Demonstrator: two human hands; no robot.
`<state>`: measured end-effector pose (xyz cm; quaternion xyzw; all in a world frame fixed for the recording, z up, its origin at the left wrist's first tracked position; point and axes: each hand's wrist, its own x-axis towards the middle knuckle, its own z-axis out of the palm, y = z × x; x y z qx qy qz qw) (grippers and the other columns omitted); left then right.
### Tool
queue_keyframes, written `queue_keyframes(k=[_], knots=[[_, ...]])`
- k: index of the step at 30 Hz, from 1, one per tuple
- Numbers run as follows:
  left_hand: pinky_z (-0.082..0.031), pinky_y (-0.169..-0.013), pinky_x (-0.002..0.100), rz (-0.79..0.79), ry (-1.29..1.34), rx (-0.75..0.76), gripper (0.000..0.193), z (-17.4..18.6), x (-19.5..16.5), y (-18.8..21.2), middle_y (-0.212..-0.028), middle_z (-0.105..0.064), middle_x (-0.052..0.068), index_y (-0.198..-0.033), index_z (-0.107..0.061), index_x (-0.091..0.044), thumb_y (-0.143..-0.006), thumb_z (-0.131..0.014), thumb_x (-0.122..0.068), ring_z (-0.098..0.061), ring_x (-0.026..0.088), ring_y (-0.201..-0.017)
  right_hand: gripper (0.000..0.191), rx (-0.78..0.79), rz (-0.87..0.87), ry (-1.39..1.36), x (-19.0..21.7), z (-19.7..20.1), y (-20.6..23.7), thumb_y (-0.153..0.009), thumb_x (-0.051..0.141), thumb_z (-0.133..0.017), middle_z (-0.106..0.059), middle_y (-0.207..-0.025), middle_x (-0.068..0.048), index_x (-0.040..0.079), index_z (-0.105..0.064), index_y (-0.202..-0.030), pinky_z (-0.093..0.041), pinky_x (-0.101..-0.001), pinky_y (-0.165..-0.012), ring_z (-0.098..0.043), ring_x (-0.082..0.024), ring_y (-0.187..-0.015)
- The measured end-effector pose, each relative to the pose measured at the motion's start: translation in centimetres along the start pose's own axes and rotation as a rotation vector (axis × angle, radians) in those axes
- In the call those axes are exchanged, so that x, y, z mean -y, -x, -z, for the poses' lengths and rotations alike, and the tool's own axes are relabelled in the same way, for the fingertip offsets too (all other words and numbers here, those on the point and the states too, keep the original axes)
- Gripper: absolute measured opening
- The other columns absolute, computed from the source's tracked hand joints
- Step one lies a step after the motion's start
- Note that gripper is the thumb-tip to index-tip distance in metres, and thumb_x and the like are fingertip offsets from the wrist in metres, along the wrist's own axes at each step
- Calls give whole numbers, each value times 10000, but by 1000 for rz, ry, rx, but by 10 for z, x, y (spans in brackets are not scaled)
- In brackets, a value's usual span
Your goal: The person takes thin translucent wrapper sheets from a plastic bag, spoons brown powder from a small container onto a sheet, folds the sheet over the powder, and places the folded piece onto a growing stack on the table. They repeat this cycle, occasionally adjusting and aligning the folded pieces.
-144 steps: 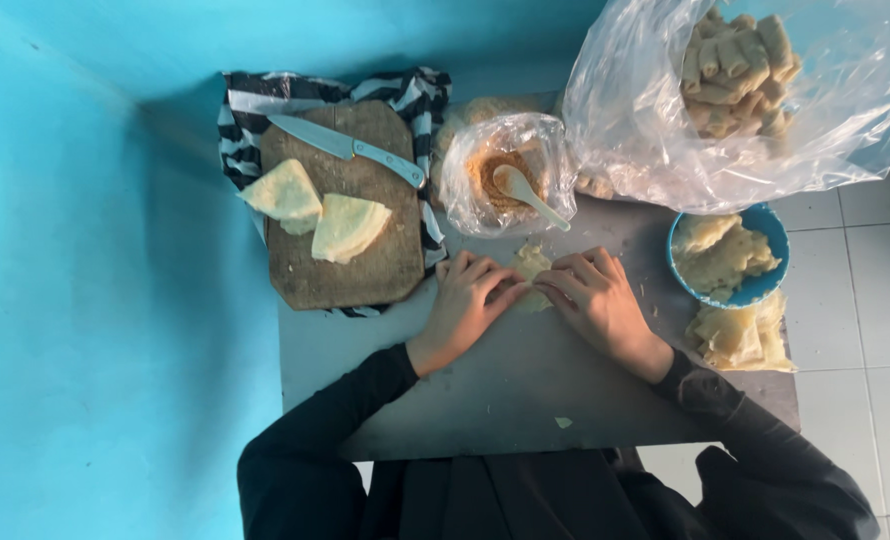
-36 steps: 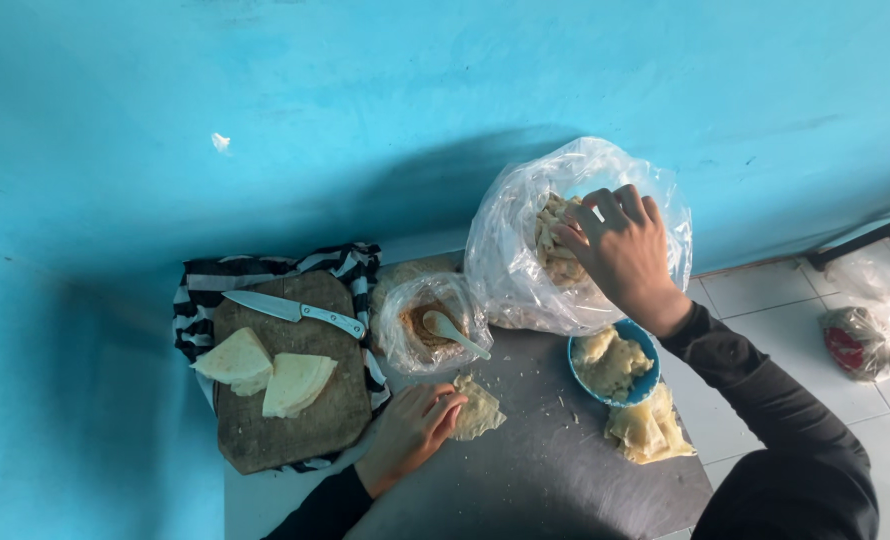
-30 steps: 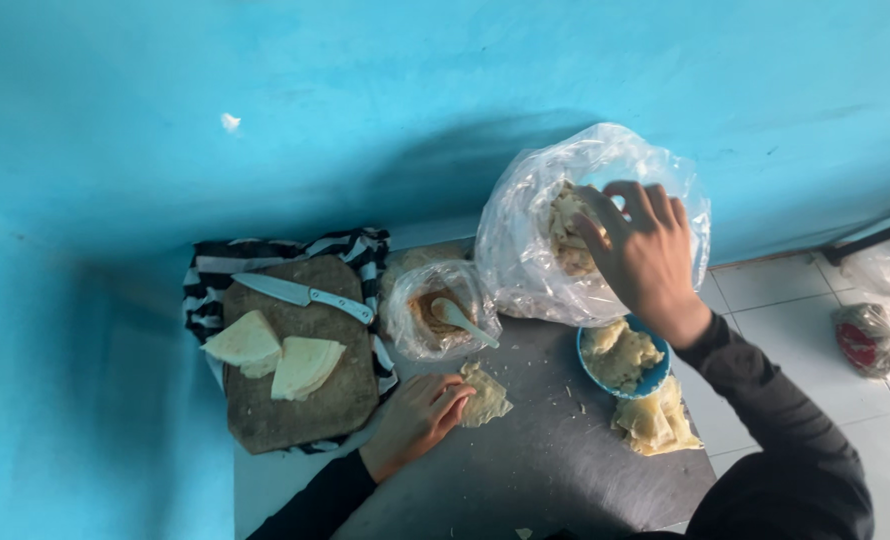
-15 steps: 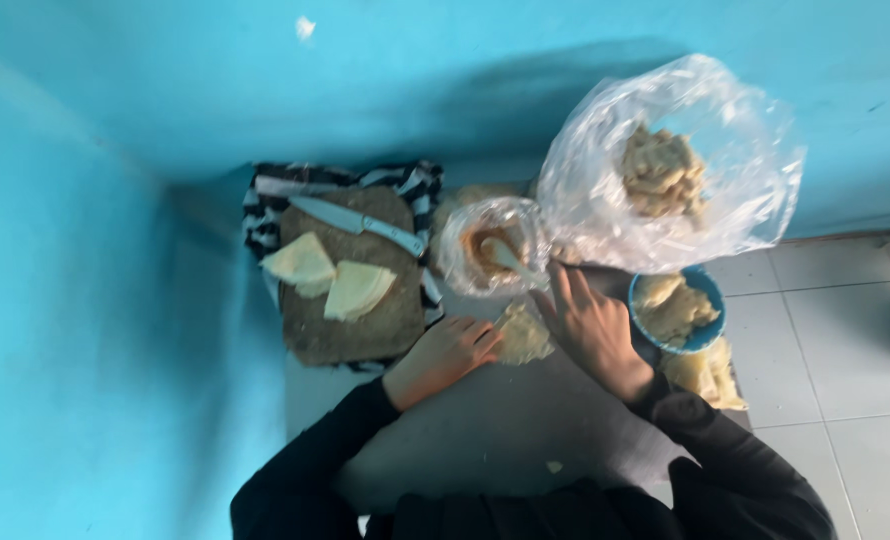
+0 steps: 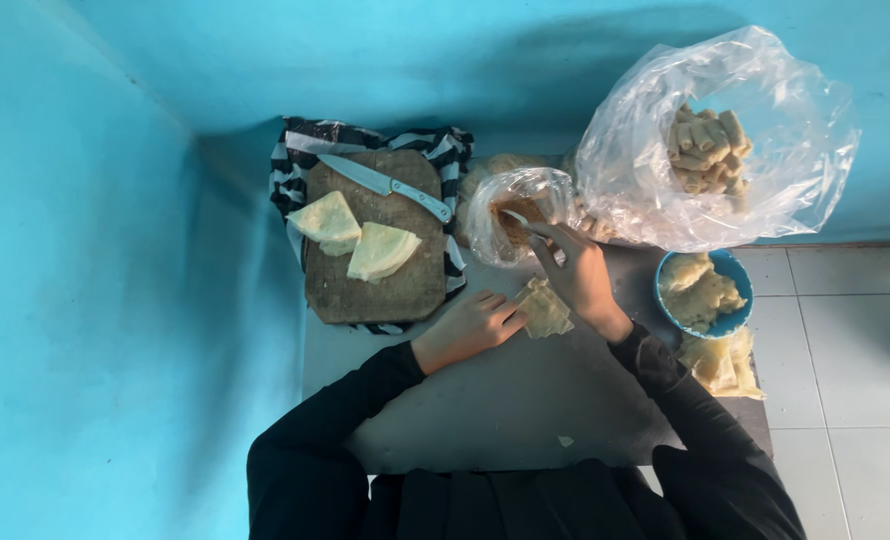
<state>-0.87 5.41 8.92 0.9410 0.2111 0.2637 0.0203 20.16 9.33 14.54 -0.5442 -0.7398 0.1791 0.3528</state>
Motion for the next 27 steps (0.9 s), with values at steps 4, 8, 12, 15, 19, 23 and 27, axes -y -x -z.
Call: queue_keyframes(k=[4, 8, 12, 15, 19, 23, 27], knots=[[-493, -804, 333, -29, -72, 27, 141, -5, 3, 4, -897, -599, 19, -1026, -659, -99, -885, -657, -100, -623, 181, -866, 220, -24, 12, -175, 1, -2, -3, -1025, 87, -631, -735, -934, -87, 60, -706, -1230, -524, -263, -602, -688, -108, -737], [-491, -800, 327, -22, -74, -7, 156, -10, 4, 8, -903, -600, 8, -1034, -661, -99, -879, -655, -116, -624, 175, -853, 224, -26, -129, -248, -5, -8, 3, -1056, 114, -608, -734, -882, -74, 25, -713, -1232, -536, -255, -649, -681, -93, -737], [-486, -780, 317, -34, -134, -42, 203, -12, 3, 11, -905, -612, 1, -1076, -673, -100, -877, -653, -134, -637, 169, -867, 272, -54, -285, -494, -13, -17, 5, -1081, 138, -562, -729, -880, -79, -33, -703, -1239, -543, -249, -678, -667, -102, -761], [-475, -745, 305, -36, -184, -50, 239, -11, 2, 13, -871, -622, -5, -1108, -686, -117, -872, -651, -142, -642, 167, -864, 300, -104, -377, -698, -18, -22, 5, -1088, 153, -543, -717, -904, -83, -67, -684, -1236, -562, -248, -710, -681, -112, -786], [-471, -731, 296, -31, -195, -59, 238, -6, -1, 14, -840, -632, -11, -1122, -690, -134, -890, -641, -148, -645, 161, -864, 322, -148, -440, -866, -22, -20, 9, -1098, 170, -533, -693, -926, -84, -81, -668, -1248, -578, -248, -747, -687, -126, -808], [-494, -767, 321, 19, -35, -80, 240, 0, -4, 9, -942, -689, -2, -1136, -687, -124, -897, -671, -139, -666, 170, -882, 335, -162, -493, -1025, -27, -13, 15, -1101, 176, -530, -686, -966, -72, -80, -646, -1283, -557, -249, -767, -672, -129, -839], [-515, -796, 366, 147, 210, -101, 286, 6, -7, 3, -994, -713, 30, -1139, -704, -132, -853, -719, -139, -679, 217, -890, 337, -178, -520, -1177, -29, 0, 28, -1104, 168, -537, -671, -976, -62, -84, -627, -1308, -539, -254, -798, -653, -131, -876]])
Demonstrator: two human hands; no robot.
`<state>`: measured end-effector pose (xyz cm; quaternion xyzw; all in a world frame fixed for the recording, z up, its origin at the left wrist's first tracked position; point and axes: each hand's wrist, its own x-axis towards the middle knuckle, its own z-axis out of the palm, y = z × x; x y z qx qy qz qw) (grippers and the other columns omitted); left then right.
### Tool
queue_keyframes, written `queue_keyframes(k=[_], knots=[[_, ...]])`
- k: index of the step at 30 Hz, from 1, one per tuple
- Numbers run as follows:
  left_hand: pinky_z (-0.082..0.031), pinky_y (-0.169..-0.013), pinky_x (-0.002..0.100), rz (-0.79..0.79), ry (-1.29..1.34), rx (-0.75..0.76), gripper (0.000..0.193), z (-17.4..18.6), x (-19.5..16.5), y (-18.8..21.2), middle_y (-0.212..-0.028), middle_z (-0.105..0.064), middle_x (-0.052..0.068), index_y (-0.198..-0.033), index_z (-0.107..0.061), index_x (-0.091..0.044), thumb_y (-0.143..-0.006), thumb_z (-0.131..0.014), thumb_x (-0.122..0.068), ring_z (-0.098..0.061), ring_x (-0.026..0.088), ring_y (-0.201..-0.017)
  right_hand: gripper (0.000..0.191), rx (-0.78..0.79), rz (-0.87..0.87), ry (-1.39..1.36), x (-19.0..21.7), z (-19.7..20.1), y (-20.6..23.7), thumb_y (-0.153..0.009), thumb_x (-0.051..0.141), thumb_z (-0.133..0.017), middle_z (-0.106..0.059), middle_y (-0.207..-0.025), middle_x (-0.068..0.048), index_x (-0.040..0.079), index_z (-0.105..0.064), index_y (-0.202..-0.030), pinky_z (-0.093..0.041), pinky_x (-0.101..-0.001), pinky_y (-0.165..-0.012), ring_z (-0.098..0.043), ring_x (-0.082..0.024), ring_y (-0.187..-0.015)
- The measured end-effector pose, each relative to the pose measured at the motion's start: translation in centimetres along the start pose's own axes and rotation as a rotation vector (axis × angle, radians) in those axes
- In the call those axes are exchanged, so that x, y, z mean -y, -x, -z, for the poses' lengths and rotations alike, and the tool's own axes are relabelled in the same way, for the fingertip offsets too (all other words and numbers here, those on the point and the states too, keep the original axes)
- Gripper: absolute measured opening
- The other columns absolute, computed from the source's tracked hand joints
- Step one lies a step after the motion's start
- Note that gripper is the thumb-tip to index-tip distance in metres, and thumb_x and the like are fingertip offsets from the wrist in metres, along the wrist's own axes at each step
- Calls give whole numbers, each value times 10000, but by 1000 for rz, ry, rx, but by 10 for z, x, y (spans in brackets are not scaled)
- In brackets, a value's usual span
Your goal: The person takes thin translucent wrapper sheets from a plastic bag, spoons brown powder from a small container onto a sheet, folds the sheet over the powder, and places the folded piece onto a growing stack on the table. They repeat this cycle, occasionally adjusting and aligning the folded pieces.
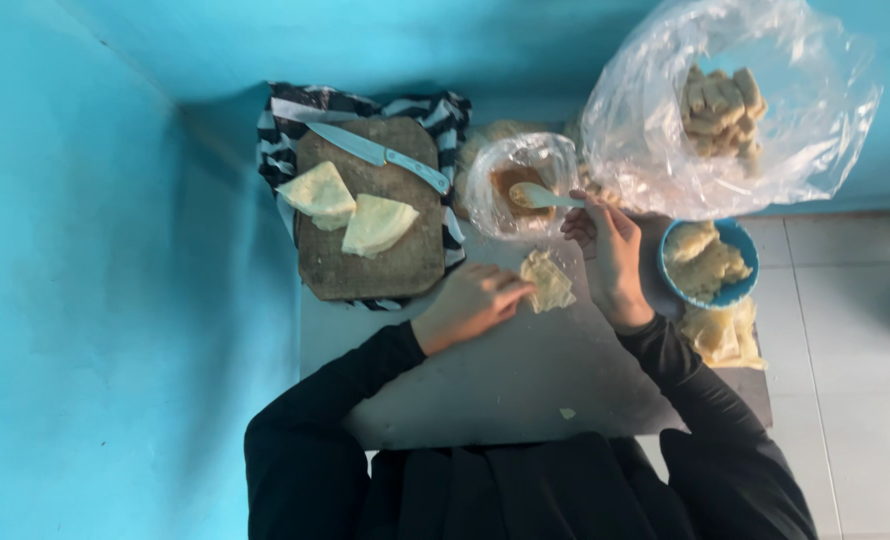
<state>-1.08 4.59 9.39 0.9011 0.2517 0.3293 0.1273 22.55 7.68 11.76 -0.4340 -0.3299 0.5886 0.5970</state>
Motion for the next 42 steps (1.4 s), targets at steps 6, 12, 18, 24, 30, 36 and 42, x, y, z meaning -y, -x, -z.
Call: queue_keyframes(k=[6, 12, 18, 24, 30, 36, 42], knots=[[-510, -798, 366, 97, 103, 41, 204, -3, -2, -6, -1022, -711, 10, -1090, -710, -136, -888, -743, -129, -692, 223, -940, 319, -54, -115, -47, 13, 31, 44, -1102, 178, -532, -650, -959, -43, -55, -630, -1297, -494, -248, -780, -628, -126, -867], [-476, -774, 346, 46, -57, -24, 153, -7, -8, -9, -994, -698, -8, -1029, -723, -126, -883, -766, -147, -649, 190, -907, 320, -72, -155, 51, 7, 60, 80, -1119, 192, -508, -627, -927, -34, -56, -648, -1266, -492, -254, -790, -601, -113, -855], [-451, -779, 340, 97, -126, -103, 116, -12, -15, -14, -924, -661, -46, -996, -722, -159, -914, -796, -192, -598, 167, -855, 355, -11, -103, 274, 0, 81, 87, -1133, 233, -484, -624, -907, -43, -55, -650, -1259, -474, -246, -763, -584, -101, -840], [-442, -773, 344, 214, -91, -124, 111, -15, -21, -17, -906, -672, -65, -975, -713, -176, -903, -798, -175, -599, 172, -829, 285, 95, -22, 466, -9, 95, 80, -1116, 152, -489, -658, -942, -68, -61, -647, -1221, -522, -261, -776, -613, -110, -843], [-441, -777, 345, 247, -56, -125, 123, -18, -19, -16, -922, -696, -68, -995, -712, -174, -903, -794, -170, -607, 169, -829, 176, 256, 243, 738, -18, 110, 85, -1042, -53, -541, -694, -1076, -123, -2, -653, -1168, -580, -287, -821, -688, -168, -926], [-438, -768, 344, 272, -46, -139, 124, -20, -17, -16, -917, -700, -78, -984, -713, -177, -899, -802, -162, -608, 166, -821, 302, 439, 504, 1009, -13, 111, 90, -890, -119, -661, -724, -1151, -113, 41, -643, -1145, -630, -309, -838, -743, -231, -998], [-445, -808, 336, 260, -31, -122, 154, -17, -19, -13, -990, -710, -55, -1021, -708, -168, -895, -795, -161, -617, 179, -873, 345, 497, 512, 1007, -11, 106, 94, -885, -103, -657, -708, -1179, -145, 28, -643, -1203, -631, -320, -823, -741, -264, -987]])
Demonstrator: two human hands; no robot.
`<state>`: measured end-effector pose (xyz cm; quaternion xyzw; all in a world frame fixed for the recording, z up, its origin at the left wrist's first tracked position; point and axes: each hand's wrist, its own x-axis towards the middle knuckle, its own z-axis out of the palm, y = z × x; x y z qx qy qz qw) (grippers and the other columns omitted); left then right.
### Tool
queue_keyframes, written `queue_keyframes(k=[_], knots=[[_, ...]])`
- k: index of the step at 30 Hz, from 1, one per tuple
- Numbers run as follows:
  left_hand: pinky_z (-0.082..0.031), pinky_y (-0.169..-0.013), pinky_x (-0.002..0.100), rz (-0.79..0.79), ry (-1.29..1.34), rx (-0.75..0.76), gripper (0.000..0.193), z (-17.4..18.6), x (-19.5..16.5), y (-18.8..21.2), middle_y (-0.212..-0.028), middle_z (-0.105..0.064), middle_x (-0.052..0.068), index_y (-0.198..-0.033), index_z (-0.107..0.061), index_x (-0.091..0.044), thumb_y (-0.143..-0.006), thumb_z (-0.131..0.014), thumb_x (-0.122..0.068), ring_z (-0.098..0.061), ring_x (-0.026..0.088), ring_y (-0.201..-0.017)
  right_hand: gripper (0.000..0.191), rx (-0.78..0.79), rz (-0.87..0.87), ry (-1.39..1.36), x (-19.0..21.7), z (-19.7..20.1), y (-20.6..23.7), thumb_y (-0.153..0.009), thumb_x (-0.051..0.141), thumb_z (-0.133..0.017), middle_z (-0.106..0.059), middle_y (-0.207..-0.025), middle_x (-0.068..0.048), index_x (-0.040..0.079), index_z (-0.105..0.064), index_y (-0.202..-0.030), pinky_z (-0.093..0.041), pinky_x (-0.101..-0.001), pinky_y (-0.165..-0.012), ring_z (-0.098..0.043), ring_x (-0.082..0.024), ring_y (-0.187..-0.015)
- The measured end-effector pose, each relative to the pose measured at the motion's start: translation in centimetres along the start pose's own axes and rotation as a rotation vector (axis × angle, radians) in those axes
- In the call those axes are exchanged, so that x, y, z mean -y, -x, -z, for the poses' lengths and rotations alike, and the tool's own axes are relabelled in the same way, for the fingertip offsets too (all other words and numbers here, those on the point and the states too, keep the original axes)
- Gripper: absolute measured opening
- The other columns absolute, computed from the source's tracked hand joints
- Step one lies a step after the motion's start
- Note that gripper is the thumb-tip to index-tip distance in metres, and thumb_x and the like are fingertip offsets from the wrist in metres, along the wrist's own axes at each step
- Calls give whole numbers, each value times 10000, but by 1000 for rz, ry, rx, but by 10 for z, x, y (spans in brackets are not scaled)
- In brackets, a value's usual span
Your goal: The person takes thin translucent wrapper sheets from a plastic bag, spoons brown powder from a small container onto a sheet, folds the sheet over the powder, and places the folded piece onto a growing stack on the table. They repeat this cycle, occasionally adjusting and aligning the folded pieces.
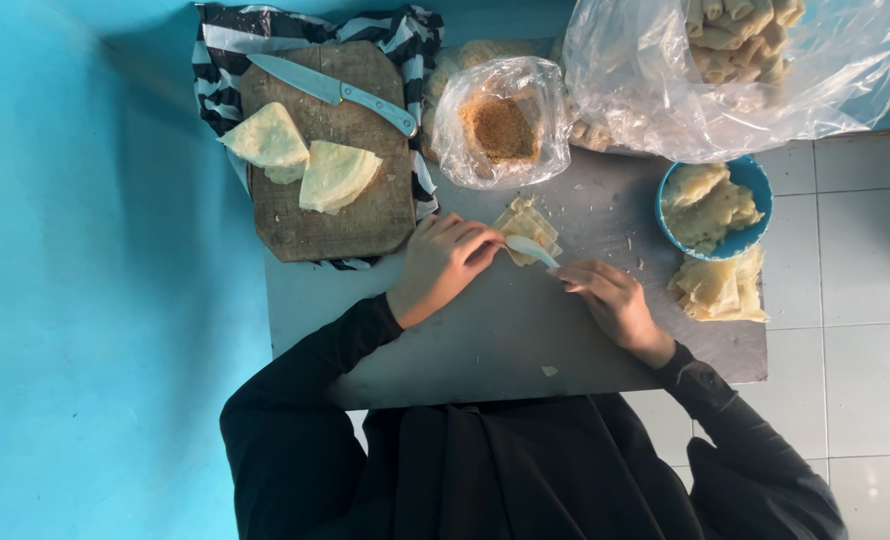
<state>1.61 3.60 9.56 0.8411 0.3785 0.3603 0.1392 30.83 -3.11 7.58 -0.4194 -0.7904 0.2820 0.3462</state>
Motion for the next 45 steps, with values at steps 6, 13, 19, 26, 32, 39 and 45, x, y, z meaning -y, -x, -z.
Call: queue_keyframes(k=[6, 13, 19, 26, 32, 39, 45], knots=[[-445, -823, 344, -45, -35, 22, 191, 3, 2, 3, -1025, -712, -44, -1047, -705, -155, -882, -800, -149, -615, 177, -881, 238, -418, -484, -511, 12, -4, 1, -1139, 123, -492, -703, -1065, -146, -47, -619, -1248, -621, -327, -854, -731, -212, -936], [-446, -814, 343, -27, -37, 24, 199, 2, 4, 4, -1017, -707, -55, -1025, -697, -162, -861, -805, -129, -615, 176, -886, 367, -402, -694, -752, 18, -10, -16, -1104, 207, -504, -714, -959, -142, -96, -630, -1268, -606, -318, -810, -720, -188, -876], [-458, -835, 356, -54, -43, 19, 208, 4, 3, 5, -1054, -684, -33, -1059, -690, -142, -882, -798, -118, -618, 185, -924, 367, -402, -644, -682, 25, -12, -19, -1126, 207, -516, -699, -949, -149, -104, -634, -1282, -597, -323, -830, -709, -191, -894], [-465, -860, 361, -94, -21, 18, 213, 4, 6, 5, -1096, -694, -19, -1087, -683, -119, -899, -780, -107, -628, 184, -962, 403, -429, -493, -535, 22, 0, -54, -1141, 232, -476, -731, -1042, -131, -80, -600, -1363, -600, -310, -904, -729, -174, -959], [-465, -864, 367, -95, -23, 8, 228, 4, 5, 5, -1084, -707, 1, -1086, -698, -115, -875, -783, -119, -631, 195, -952, 413, -188, -357, -269, 19, -9, -127, -1123, 182, -539, -726, -1006, -110, -11, -552, -1488, -563, -274, -809, -684, -106, -892], [-455, -851, 363, -56, -6, -13, 196, 4, 9, 6, -1047, -703, -9, -1086, -703, -130, -905, -778, -133, -628, 192, -941, 356, -79, -320, 279, 48, 7, -113, -978, 110, -742, -626, -851, -118, 28, -635, -1308, -506, -328, -644, -611, -209, -679], [-454, -841, 360, -67, -14, -28, 224, -2, 8, 0, -1067, -708, -11, -1124, -692, -135, -913, -766, -145, -621, 187, -930, 265, 88, -281, 214, 47, 10, -79, -867, 88, -779, -641, -973, -103, 34, -690, -1111, -531, -345, -706, -661, -215, -772]])
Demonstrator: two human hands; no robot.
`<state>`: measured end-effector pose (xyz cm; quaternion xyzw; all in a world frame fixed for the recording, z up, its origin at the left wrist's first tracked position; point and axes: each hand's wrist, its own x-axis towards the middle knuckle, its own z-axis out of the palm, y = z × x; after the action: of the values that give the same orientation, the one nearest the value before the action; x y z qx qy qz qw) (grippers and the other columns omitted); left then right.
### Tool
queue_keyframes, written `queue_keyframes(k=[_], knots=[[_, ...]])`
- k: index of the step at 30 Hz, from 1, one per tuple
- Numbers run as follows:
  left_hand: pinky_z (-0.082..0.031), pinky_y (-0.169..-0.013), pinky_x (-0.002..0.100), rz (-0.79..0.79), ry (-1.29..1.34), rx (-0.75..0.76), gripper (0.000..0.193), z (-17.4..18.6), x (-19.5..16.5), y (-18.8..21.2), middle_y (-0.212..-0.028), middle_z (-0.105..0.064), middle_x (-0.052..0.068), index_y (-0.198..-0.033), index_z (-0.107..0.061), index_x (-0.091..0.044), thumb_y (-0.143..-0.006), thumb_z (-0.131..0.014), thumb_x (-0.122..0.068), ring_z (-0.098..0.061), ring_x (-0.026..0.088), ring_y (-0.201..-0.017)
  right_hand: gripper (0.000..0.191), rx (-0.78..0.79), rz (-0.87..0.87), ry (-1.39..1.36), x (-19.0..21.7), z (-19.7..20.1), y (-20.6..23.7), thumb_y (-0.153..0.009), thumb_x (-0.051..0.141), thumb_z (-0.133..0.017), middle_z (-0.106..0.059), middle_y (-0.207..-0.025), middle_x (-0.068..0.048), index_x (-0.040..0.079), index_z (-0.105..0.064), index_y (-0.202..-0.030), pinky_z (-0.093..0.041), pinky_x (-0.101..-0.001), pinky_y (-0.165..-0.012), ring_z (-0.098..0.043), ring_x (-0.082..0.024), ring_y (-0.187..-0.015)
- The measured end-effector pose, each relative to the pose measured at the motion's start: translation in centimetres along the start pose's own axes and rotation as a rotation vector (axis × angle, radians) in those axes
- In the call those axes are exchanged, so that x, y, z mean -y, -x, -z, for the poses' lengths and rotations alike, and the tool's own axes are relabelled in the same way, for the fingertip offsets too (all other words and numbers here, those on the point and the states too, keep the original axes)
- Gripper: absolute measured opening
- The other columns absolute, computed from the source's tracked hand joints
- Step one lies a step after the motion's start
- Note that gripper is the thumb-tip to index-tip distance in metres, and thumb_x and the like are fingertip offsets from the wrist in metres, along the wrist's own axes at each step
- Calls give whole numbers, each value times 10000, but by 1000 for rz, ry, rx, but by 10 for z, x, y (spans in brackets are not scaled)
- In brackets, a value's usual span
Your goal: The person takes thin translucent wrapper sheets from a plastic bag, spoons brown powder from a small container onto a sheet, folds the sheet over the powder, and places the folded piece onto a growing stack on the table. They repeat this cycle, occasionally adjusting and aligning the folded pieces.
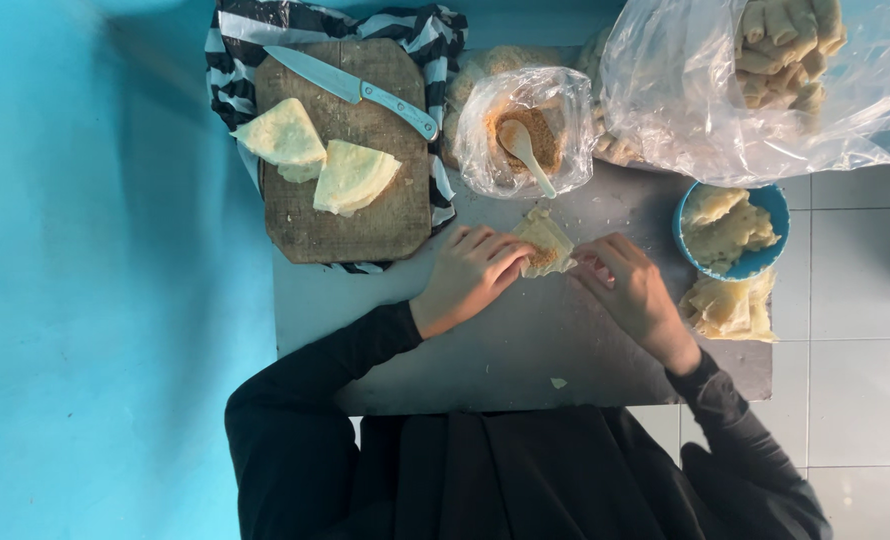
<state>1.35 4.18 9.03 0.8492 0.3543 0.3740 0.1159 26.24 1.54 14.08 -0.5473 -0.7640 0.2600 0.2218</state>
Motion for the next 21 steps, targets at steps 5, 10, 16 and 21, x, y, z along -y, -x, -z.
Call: queue_keyframes(k=[5, 10, 16, 21], knots=[[-463, -841, 353, 11, -23, 18, 308, -3, -4, 2, -1031, -680, -2, -1247, -685, -104, -953, -770, -136, -621, 172, -920, 280, -75, -49, -38, -12, -18, 6, -846, 77, -798, -652, -1013, -99, 36, -687, -1099, -545, -346, -708, -685, -219, -848], [-464, -852, 342, -79, -105, 56, 329, -6, -4, 7, -1124, -693, -13, -1229, -687, -98, -912, -771, -126, -622, 165, -954, 239, -163, 88, 74, -11, -23, 12, -863, -5, -761, -639, -1077, -112, 36, -672, -1081, -550, -384, -796, -672, -281, -944], [-461, -890, 350, -121, -149, 111, 313, -10, -2, 13, -1216, -649, 0, -1227, -726, -95, -916, -740, -134, -611, 176, -1030, 315, -96, 236, 257, -1, -9, 9, -839, 33, -739, -617, -1079, -146, 29, -666, -1146, -550, -413, -789, -639, -320, -954], [-437, -956, 354, -212, -282, 154, 331, -12, 1, 15, -1304, -634, 0, -1263, -715, -104, -945, -639, -154, -593, 198, -1115, 436, -32, 362, 234, 5, -3, -5, -773, 19, -701, -632, -1129, -148, 7, -645, -1206, -565, -418, -854, -653, -323, -1033]])
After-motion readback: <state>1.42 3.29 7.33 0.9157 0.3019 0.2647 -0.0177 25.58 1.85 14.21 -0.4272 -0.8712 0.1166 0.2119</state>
